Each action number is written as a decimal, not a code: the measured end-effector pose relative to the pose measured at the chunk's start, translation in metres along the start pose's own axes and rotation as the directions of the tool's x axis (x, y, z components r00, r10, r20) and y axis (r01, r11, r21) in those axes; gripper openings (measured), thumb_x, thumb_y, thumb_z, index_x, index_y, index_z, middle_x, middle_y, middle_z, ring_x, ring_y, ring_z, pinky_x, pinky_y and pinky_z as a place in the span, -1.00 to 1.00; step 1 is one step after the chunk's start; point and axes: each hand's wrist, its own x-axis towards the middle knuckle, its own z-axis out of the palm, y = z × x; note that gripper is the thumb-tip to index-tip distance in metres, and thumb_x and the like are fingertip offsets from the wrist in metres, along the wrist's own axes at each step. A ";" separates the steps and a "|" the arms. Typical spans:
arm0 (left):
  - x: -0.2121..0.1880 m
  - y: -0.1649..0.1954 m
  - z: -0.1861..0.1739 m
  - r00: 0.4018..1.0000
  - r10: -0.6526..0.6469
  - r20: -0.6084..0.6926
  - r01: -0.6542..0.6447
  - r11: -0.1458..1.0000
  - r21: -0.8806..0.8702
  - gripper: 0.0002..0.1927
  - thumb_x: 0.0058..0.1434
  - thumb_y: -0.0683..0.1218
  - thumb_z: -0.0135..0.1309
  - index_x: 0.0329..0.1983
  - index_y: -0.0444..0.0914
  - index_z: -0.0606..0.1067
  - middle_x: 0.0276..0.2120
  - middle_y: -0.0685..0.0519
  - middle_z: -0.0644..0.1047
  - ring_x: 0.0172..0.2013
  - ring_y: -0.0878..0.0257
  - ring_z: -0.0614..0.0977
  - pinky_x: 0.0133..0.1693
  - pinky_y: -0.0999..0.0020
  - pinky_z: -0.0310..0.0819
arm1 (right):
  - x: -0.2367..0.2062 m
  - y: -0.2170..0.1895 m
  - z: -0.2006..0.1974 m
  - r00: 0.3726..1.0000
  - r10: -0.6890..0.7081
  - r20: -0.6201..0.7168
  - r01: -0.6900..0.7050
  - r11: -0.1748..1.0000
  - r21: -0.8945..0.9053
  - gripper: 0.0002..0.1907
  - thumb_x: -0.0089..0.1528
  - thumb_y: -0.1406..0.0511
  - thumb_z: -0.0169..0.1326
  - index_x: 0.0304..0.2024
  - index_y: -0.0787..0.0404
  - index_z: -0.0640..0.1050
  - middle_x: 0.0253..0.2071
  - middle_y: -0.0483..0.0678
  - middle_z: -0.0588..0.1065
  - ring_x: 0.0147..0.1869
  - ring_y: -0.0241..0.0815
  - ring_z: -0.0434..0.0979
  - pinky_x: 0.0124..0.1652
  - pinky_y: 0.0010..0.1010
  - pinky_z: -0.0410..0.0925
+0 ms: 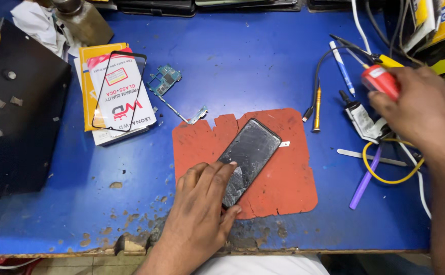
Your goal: The person uses a thin blade tool to pry and lift the shattered glass off the front of a smartphone resting on a red mat, working around the edges of the cracked panel. After the broken glass is removed, the person wipes the exposed screen with a tissue.
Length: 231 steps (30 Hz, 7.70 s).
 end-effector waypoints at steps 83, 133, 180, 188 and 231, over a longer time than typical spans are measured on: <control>0.046 -0.064 -0.068 0.912 0.253 0.322 -0.281 0.959 0.042 -0.31 -0.28 0.06 0.44 -0.16 -0.41 0.45 -0.24 -0.09 0.44 -0.13 -0.03 0.44 -0.07 0.14 0.37 | -0.005 -0.224 -0.046 0.670 -0.704 0.235 0.501 0.663 0.556 -0.07 -0.12 -0.04 0.42 0.28 0.03 0.49 0.31 -0.03 0.43 0.42 0.09 0.30 0.30 -0.03 0.15; -0.009 -0.104 -0.089 0.829 -0.523 -0.197 0.539 0.842 0.031 -0.80 0.10 -0.13 0.30 -0.30 -0.32 0.55 -0.38 -0.10 0.62 -0.38 -0.03 0.66 -0.32 0.14 0.52 | -0.018 -0.237 -0.055 0.843 -0.500 0.200 0.386 0.820 0.423 -0.11 -0.17 -0.13 0.36 0.12 0.14 0.52 0.07 0.01 0.48 0.15 0.08 0.42 0.07 -0.05 0.32; 0.040 -0.026 -0.019 0.999 0.001 0.044 0.003 0.996 -0.094 -0.43 -0.11 -0.29 0.21 0.05 -0.38 0.42 0.08 -0.17 0.33 0.22 -0.15 0.28 0.10 -0.11 0.09 | -0.016 -0.226 -0.060 0.809 -0.490 0.323 0.294 0.815 0.500 0.01 -0.20 0.02 0.46 0.29 0.13 0.45 0.21 0.01 0.44 0.27 0.11 0.35 0.15 -0.08 0.22; 0.039 -0.028 -0.016 0.998 0.054 0.034 -0.050 0.994 -0.093 -0.51 -0.06 -0.33 0.11 0.02 -0.38 0.43 0.07 -0.15 0.34 0.24 -0.16 0.28 0.12 -0.11 0.10 | -0.016 -0.226 -0.059 0.810 -0.482 0.334 0.286 0.821 0.494 0.01 -0.19 0.00 0.45 0.28 0.11 0.46 0.22 0.00 0.43 0.28 0.09 0.34 0.16 -0.08 0.23; -0.007 -0.051 -0.029 0.997 -0.031 0.073 0.034 0.999 -0.042 -0.58 0.03 -0.12 0.26 -0.03 -0.28 0.50 -0.04 -0.12 0.40 0.13 -0.12 0.32 0.09 -0.09 0.10 | -0.015 -0.232 -0.059 0.800 -0.498 0.335 0.315 0.824 0.471 0.01 -0.19 -0.09 0.38 0.28 0.07 0.46 0.21 -0.02 0.44 0.27 0.11 0.36 0.13 -0.07 0.24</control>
